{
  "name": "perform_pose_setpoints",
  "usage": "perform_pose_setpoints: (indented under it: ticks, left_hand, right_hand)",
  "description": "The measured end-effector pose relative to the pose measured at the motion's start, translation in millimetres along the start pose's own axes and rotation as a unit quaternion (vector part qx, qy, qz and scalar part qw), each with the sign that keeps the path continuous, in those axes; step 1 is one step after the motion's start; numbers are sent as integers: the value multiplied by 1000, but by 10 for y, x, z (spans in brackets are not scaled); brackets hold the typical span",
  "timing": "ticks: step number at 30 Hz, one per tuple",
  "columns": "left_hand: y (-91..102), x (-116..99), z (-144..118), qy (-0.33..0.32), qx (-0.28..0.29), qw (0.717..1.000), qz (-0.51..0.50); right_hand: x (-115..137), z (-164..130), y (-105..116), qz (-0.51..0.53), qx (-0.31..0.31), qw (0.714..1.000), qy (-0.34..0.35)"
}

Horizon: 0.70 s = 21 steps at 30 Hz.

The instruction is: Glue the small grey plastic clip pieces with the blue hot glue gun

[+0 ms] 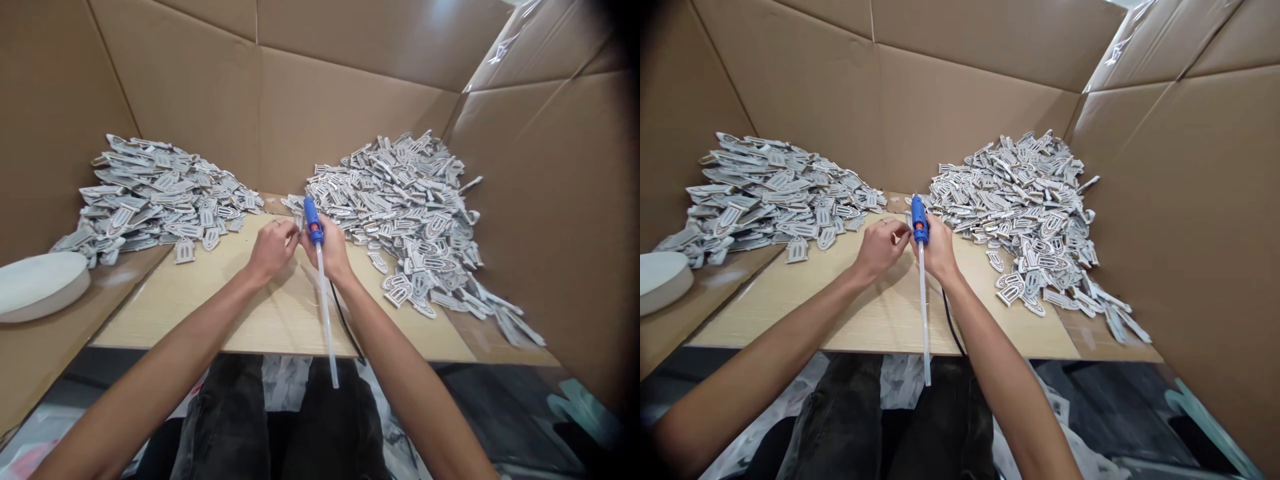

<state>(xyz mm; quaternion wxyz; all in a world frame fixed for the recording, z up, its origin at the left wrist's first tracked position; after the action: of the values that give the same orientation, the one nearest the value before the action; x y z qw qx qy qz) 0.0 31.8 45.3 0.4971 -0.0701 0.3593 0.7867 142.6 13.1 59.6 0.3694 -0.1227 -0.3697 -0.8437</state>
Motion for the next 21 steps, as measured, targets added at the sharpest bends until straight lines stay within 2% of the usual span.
perform_pose_setpoints:
  ticks: [5, 10, 15, 21]
  left_hand:
    - [-28, 17, 1, -1, -5, 1000, 28]
    - [-19, 12, 7, -2, 0, 1000, 2]
    - [45, -45, 10, 2, -13, 996, -88]
    - [124, 82, 18, 79, -67, 966, -238]
  right_hand:
    - [12, 5, -16, -9, 1, 1000, 5]
    - [-24, 4, -20, 6, -1, 1000, -13]
    - [-63, -3, 25, 12, 0, 1000, -28]
    - [-199, 21, 48, 67, -9, 994, -81]
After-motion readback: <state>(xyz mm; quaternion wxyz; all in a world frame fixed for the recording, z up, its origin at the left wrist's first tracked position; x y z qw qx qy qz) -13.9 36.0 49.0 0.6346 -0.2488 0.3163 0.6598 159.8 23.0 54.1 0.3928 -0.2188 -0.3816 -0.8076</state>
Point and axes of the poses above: each hand's wrist, its own z-axis towards the middle knuckle, its own y-axis out of the back of the hand, x = y × z, the point moved 6 cm from there along z, towards the middle knuckle, and after that the axes turned 9 degrees about -z, right-handed, at the moved point
